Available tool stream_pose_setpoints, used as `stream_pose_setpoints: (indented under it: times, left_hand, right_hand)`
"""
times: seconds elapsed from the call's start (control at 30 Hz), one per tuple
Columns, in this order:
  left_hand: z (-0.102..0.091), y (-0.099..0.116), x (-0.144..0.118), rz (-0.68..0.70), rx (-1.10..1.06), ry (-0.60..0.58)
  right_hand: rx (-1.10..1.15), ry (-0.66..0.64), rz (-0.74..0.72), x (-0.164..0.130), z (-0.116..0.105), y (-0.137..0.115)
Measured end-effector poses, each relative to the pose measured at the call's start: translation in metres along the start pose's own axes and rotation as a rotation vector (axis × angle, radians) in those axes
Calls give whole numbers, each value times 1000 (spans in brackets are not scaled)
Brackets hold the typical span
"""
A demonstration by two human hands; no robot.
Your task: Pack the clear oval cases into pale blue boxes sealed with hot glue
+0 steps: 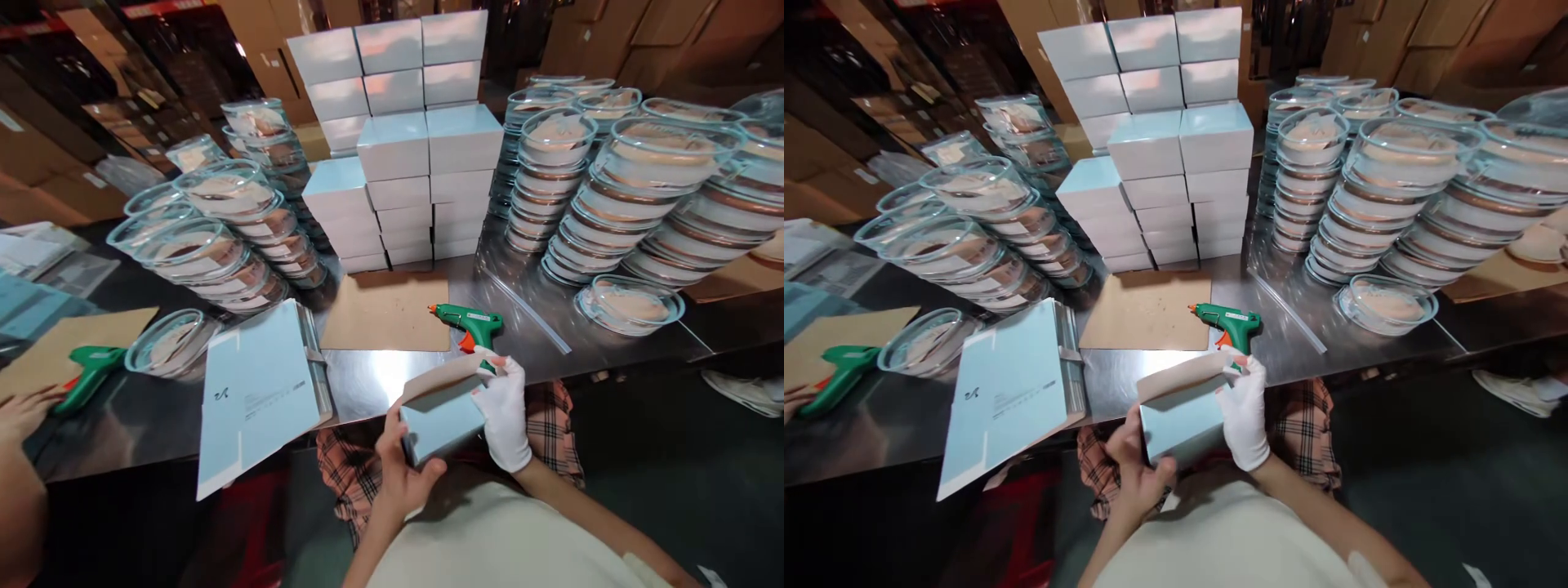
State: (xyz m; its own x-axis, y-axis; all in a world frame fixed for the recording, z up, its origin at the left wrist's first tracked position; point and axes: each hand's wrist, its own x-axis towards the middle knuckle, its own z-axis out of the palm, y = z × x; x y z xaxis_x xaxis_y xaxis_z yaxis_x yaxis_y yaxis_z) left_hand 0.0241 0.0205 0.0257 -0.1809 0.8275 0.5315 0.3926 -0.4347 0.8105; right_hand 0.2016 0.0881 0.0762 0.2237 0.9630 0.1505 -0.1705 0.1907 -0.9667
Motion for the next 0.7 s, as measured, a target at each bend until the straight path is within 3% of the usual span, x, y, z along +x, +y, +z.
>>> stream_pose_setpoints:
  times: [0.07,0.13,0.23,0.3,0.4,0.57,0.7]
  left_hand:
    - [-13,-5,-1,100,69,-73]
    - [-25,-11,-1,61,129,-9]
    - [-33,-18,0,-22,133,127]
    - [-32,-20,5,-40,120,108]
    - [-26,-18,15,-94,96,76]
    - [-19,-12,26,-250,40,203]
    - [-10,-2,34,-271,16,216]
  right_hand:
    - [-99,-64,27,15,-12,-7]
    - [-392,-72,52,41,-27,-14]
    - [-938,-85,236,87,-39,-19]
    - [-1065,-155,374,113,-38,-16]
    - [-960,-212,434,133,-32,-9]
    - [-666,-211,435,126,-35,-17]
    - [-393,-51,229,92,-34,-34]
